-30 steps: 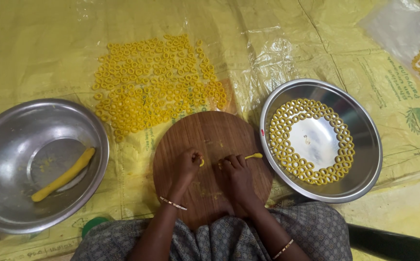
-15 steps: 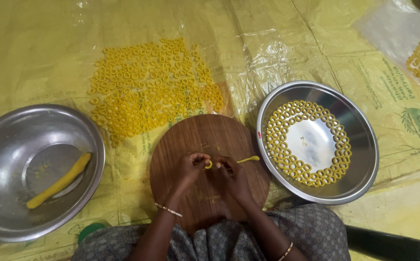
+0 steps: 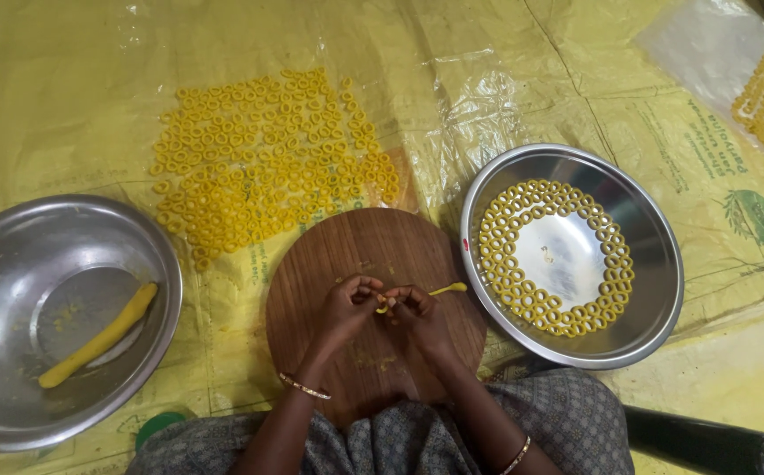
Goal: The person rolls small pieces of yellow dough into thin ropes on a wooden board, then folds and joins the ends to form rings. The finished rings are placed into a metal bowl. The process is repeated continuously.
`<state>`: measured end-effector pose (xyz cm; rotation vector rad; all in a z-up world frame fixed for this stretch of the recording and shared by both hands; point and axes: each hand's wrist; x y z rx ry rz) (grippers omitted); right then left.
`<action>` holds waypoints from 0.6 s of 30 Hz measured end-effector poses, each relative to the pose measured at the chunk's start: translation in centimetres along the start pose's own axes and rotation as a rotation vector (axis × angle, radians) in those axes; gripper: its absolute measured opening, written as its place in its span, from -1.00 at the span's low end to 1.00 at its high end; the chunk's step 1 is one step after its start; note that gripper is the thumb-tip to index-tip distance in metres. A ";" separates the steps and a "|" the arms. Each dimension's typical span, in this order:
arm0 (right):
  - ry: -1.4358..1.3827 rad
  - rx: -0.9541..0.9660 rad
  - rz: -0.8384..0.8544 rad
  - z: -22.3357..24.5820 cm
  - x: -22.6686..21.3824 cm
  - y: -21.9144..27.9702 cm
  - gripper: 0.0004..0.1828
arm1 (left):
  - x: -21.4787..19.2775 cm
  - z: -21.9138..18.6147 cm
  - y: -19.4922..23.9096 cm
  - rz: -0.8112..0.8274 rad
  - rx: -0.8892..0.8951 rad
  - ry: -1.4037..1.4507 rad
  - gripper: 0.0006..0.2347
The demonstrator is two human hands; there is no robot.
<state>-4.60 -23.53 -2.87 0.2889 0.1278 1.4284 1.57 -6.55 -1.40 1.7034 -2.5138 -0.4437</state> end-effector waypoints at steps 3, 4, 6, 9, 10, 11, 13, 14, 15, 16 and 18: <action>0.026 -0.001 -0.004 0.1 -0.1 0.0 -0.82 | -0.1 -0.2 0.3 0.013 0.011 -0.025 -0.81; 0.037 0.001 -0.003 0.2 -0.2 0.0 -0.81 | -0.1 -0.2 0.3 0.016 -0.001 -0.029 -0.80; 0.053 0.007 -0.001 0.3 -0.3 0.0 -0.80 | -0.1 -0.1 0.3 0.023 -0.004 -0.027 -0.79; 0.042 0.015 0.011 0.4 -0.5 -0.1 -0.79 | 0.0 0.5 0.0 0.041 0.016 0.030 -0.80; 0.022 0.016 0.017 0.3 -0.6 -0.1 -0.79 | 0.1 0.7 -0.2 0.054 0.017 0.073 -0.81; 0.003 0.016 0.022 0.3 -0.7 -0.2 -0.78 | 0.1 0.9 -0.4 0.067 0.018 0.116 -0.81; -0.010 0.009 0.037 0.3 -1.0 -0.3 -0.79 | 0.3 1.3 -0.9 0.072 -0.055 0.190 -0.83; -0.017 0.006 0.044 0.3 -1.1 -0.4 -0.79 | 0.3 1.4 -1.0 0.075 -0.091 0.227 -0.83; -0.023 -0.003 0.053 0.4 -1.1 -0.4 -0.79 | 0.3 1.5 -1.0 0.083 -0.093 0.230 -0.82; -0.030 -0.011 0.062 0.5 -1.1 -0.5 -0.79 | 0.2 1.5 -1.0 0.091 -0.094 0.233 -0.81; -0.027 -0.017 0.072 0.7 -1.1 -0.5 -0.78 | -0.1 1.5 -0.7 0.103 -0.115 0.248 -0.80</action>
Point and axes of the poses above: each hand's wrist, its own y-axis away from the middle knuckle, its own x-axis out of the palm, z = x × y, and after that the axes turned 1 degree about x, right-handed
